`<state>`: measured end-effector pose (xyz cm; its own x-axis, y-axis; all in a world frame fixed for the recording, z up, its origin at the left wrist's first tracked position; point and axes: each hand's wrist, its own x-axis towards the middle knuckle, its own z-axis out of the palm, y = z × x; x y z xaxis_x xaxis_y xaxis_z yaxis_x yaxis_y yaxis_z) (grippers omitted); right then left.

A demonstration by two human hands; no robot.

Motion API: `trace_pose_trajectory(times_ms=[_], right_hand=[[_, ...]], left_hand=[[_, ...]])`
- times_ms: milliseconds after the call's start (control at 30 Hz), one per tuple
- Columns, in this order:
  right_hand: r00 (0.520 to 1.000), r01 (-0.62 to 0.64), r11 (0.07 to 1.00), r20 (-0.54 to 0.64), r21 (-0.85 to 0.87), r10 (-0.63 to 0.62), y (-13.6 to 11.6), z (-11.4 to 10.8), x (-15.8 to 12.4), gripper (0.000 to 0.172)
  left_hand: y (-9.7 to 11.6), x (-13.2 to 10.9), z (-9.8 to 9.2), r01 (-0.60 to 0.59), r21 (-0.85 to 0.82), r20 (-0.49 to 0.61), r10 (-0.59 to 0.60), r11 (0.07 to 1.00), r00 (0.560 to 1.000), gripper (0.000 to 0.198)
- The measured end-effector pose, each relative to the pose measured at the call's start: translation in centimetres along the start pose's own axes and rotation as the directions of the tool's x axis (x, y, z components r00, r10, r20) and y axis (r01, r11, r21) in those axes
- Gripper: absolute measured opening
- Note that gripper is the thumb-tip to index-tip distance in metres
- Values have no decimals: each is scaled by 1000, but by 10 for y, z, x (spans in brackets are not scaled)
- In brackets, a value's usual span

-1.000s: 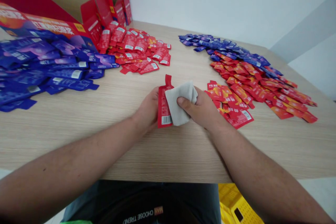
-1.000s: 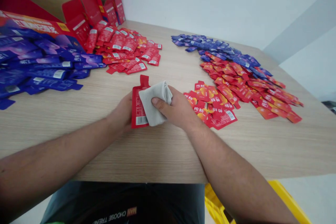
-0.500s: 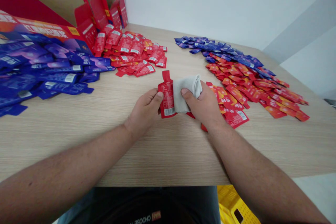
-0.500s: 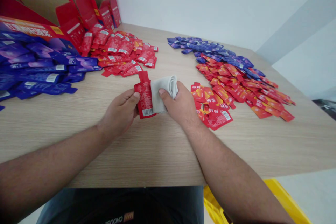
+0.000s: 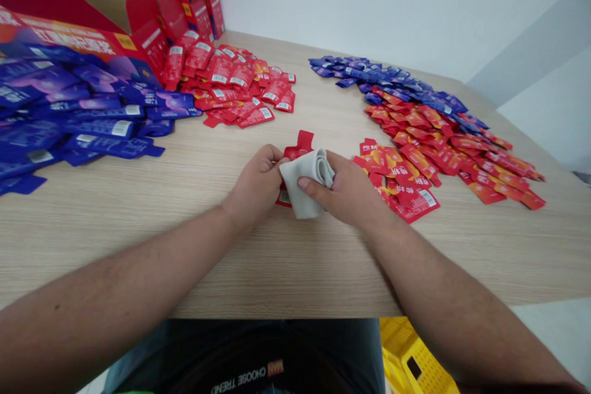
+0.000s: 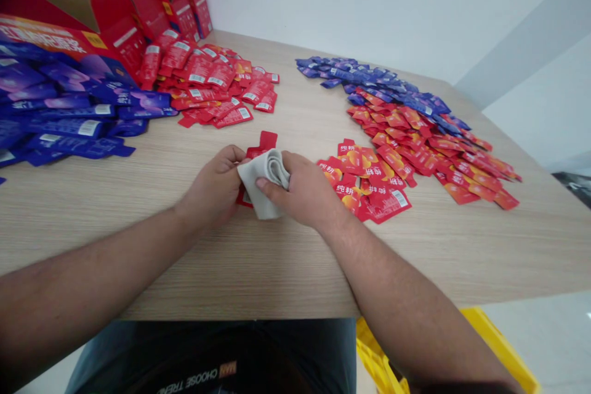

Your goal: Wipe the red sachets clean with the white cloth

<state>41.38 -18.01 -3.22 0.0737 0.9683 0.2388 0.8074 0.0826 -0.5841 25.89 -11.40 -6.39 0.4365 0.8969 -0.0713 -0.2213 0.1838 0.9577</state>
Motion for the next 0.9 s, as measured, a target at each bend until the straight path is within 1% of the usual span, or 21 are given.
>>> trace_pose_trajectory(times_ms=[33,100,167,200,367,433,467,533,600,633,667,767,800,900], right_hand=[[1000,-4,1000,1,-15,4,0,-1,0,26],[995,-52,998,-85,-39,48,4,-3,2,26],[982,-88,995,-168,-40,80,9,-6,5,27],[979,-91,995,-185,-41,82,11,-7,6,27],[982,-86,996,-173,-29,80,10,-7,5,30],[986,-93,996,-142,-15,90,6,-4,2,31],[992,-84,996,-100,-10,83,3,-2,1,31],[999,-25,999,36,-23,25,-2,2,-1,28],[984,63,996,173,-63,-51,-6,5,-2,24],[978,78,993,198,-88,-60,-7,6,-2,24],[983,67,991,178,-118,-45,-7,6,-2,25],[999,-33,987,10,-160,35,-6,6,-1,28],[1000,-25,986,4,-164,26,-6,6,-2,28],[983,113,981,159,-158,-87,-7,9,-3,23]], left_hand=[[2,0,1,21,-53,-1,-21,998,1000,16],[5,0,3,76,-105,21,-74,992,997,17],[7,0,3,131,-91,44,-128,987,991,17],[8,0,2,152,-79,47,-148,985,988,18],[11,0,1,204,-95,25,-203,974,979,16],[11,1,0,198,-105,10,-199,974,980,16],[11,2,0,191,-112,-7,-193,975,981,17],[11,4,0,169,-115,-51,-176,979,983,18],[10,6,-1,145,-99,-89,-154,984,984,17],[10,7,-1,136,-89,-100,-145,987,984,17],[10,7,-1,129,-83,-104,-138,988,985,17],[10,8,-2,114,-88,-107,-124,990,987,17],[10,8,-2,111,-81,-113,-119,991,986,16],[10,7,-2,101,-40,-144,-106,994,984,16]])
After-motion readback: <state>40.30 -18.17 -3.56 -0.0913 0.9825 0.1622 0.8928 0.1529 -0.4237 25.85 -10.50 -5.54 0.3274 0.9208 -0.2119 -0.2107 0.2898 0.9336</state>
